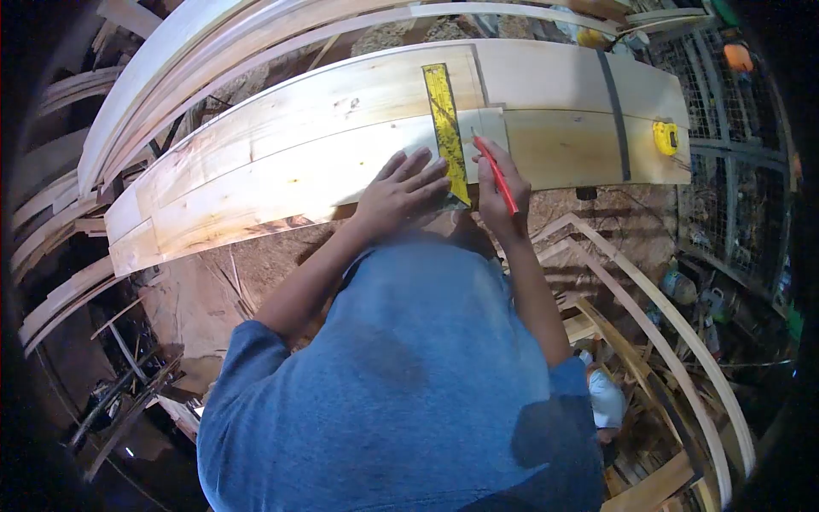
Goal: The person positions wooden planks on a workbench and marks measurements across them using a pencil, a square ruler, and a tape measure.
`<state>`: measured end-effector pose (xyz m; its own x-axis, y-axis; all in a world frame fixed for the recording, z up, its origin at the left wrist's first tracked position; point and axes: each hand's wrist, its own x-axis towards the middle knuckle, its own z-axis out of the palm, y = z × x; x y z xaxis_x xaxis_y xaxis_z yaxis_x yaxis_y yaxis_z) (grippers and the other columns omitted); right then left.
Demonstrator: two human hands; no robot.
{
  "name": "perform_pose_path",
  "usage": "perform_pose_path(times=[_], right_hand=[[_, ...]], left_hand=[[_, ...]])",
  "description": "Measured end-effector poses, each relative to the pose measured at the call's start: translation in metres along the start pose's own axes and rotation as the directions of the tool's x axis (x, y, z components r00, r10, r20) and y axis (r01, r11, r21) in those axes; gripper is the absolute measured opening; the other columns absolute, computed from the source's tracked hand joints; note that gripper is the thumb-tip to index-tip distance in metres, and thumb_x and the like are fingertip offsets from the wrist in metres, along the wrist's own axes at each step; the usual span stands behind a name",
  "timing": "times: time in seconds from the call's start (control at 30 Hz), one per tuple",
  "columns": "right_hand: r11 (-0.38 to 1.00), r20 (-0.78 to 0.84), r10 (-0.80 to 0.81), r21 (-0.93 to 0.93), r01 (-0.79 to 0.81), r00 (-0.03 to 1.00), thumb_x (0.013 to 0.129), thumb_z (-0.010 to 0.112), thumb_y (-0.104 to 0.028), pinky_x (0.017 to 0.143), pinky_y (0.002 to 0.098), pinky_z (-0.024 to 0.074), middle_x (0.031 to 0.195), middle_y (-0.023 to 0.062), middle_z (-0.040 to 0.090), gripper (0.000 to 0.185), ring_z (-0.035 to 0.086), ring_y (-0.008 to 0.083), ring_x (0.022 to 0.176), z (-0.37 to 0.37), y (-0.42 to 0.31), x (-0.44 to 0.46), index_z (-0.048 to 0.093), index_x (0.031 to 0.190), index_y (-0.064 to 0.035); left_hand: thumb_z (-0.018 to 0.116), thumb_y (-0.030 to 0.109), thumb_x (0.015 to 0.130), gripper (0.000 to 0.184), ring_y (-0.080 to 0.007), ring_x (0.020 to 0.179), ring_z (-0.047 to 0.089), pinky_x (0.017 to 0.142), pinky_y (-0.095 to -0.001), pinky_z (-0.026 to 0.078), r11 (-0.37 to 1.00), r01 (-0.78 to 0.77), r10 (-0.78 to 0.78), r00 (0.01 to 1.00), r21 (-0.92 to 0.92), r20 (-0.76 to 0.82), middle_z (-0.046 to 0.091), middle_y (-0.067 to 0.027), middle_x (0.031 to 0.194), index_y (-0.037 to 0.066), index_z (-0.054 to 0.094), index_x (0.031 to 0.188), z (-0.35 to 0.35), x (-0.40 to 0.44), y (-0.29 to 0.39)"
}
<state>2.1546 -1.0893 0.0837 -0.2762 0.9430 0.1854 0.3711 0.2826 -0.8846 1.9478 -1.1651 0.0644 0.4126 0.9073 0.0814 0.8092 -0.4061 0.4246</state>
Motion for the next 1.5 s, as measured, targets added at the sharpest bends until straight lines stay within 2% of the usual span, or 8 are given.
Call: perform_pose_path(times=[0.1,0.2,0.4,0.5,0.6,1.1,1.3,1.5], right_hand=[[0.995,0.028,-0.049,-0.084,0.051,0.998,0.097,0.053,-0.008,0.086,0.0355,0.0533,0.118,0.0172,0.066,0.030,0.068,0.0265,0.102,0.004,0.007,0.009,0.061,0.124,-0.0017],[0.985,-0.007,-0.151,-0.086,0.150,0.988,0.092,0.057,-0.009,0.075,0.0436,0.0535,0.101,0.0237,0.068,0.028,0.067,0.0392,0.087,0.009,0.006,0.022,0.063,0.119,-0.0009],[0.990,0.036,-0.059,-0.124,0.063,0.998,0.091,0.060,-0.013,0.069,0.0466,0.0523,0.087,0.0253,0.067,0.028,0.066,0.0402,0.080,0.023,0.012,0.035,0.064,0.116,-0.0023],[0.949,0.057,-0.166,-0.264,0.175,0.984,0.090,0.059,-0.012,0.066,0.0474,0.0513,0.082,0.0239,0.066,0.027,0.065,0.0396,0.074,0.024,0.013,0.035,0.065,0.114,-0.0026],[0.904,0.092,-0.076,-0.414,0.108,0.993,0.092,0.059,-0.014,0.063,0.0439,0.0524,0.087,0.0202,0.068,0.025,0.067,0.0373,0.074,0.022,0.008,0.022,0.067,0.114,-0.0072],[0.937,0.029,-0.076,-0.341,0.081,0.997,0.092,0.056,-0.013,0.064,0.0452,0.0506,0.084,0.0208,0.067,0.027,0.064,0.0383,0.072,0.033,0.014,0.029,0.066,0.117,-0.0087],[0.947,-0.076,-0.214,-0.262,0.187,0.974,0.089,0.061,-0.011,0.061,0.0455,0.0489,0.079,0.0186,0.067,0.028,0.059,0.0365,0.066,0.034,0.028,0.021,0.067,0.115,-0.0058],[0.988,-0.021,-0.029,-0.149,0.025,0.999,0.094,0.057,-0.015,0.072,0.0394,0.0547,0.097,0.0190,0.070,0.025,0.070,0.0337,0.087,0.029,0.021,0.029,0.068,0.115,-0.0067]], left_hand=[[0.064,0.035,0.085,0.056,-0.0300,0.144,0.031,0.117,-0.0505,0.023,1.000,0.007,-0.007,1.000,-0.008,-0.004,0.041,-0.0039,0.152,0.020,0.052,0.138,-0.002,0.000,0.001],[0.065,0.035,0.085,0.057,-0.0298,0.144,0.031,0.117,-0.0505,0.023,1.000,0.008,-0.008,1.000,-0.003,-0.003,0.041,-0.0037,0.152,0.020,0.052,0.138,-0.002,0.000,0.002],[0.068,0.035,0.082,0.059,-0.0287,0.144,0.032,0.117,-0.0510,0.023,1.000,0.014,-0.014,1.000,0.000,-0.006,0.041,-0.0031,0.152,0.021,0.053,0.137,-0.001,0.000,0.002],[0.069,0.035,0.080,0.061,-0.0283,0.144,0.032,0.117,-0.0516,0.024,1.000,0.014,-0.014,1.000,0.003,0.006,0.041,-0.0025,0.152,0.021,0.052,0.138,-0.002,0.000,0.001],[0.070,0.036,0.079,0.063,-0.0276,0.144,0.031,0.116,-0.0524,0.024,1.000,0.023,-0.023,0.999,0.008,0.027,0.040,-0.0013,0.153,0.022,0.052,0.139,-0.004,0.001,0.002],[0.068,0.037,0.081,0.063,-0.0272,0.145,0.028,0.117,-0.0518,0.022,1.000,0.020,-0.020,1.000,-0.004,0.017,0.039,-0.0010,0.153,0.022,0.049,0.140,-0.004,0.000,0.003],[0.068,0.037,0.081,0.061,-0.0272,0.145,0.030,0.117,-0.0514,0.023,1.000,0.017,-0.017,1.000,0.012,-0.006,0.041,-0.0014,0.152,0.022,0.052,0.137,-0.001,0.000,0.003],[0.069,0.036,0.080,0.057,-0.0277,0.144,0.032,0.116,-0.0517,0.023,1.000,-0.005,0.006,0.998,0.024,-0.060,0.044,-0.0019,0.150,0.021,0.055,0.134,0.006,0.000,0.001]])
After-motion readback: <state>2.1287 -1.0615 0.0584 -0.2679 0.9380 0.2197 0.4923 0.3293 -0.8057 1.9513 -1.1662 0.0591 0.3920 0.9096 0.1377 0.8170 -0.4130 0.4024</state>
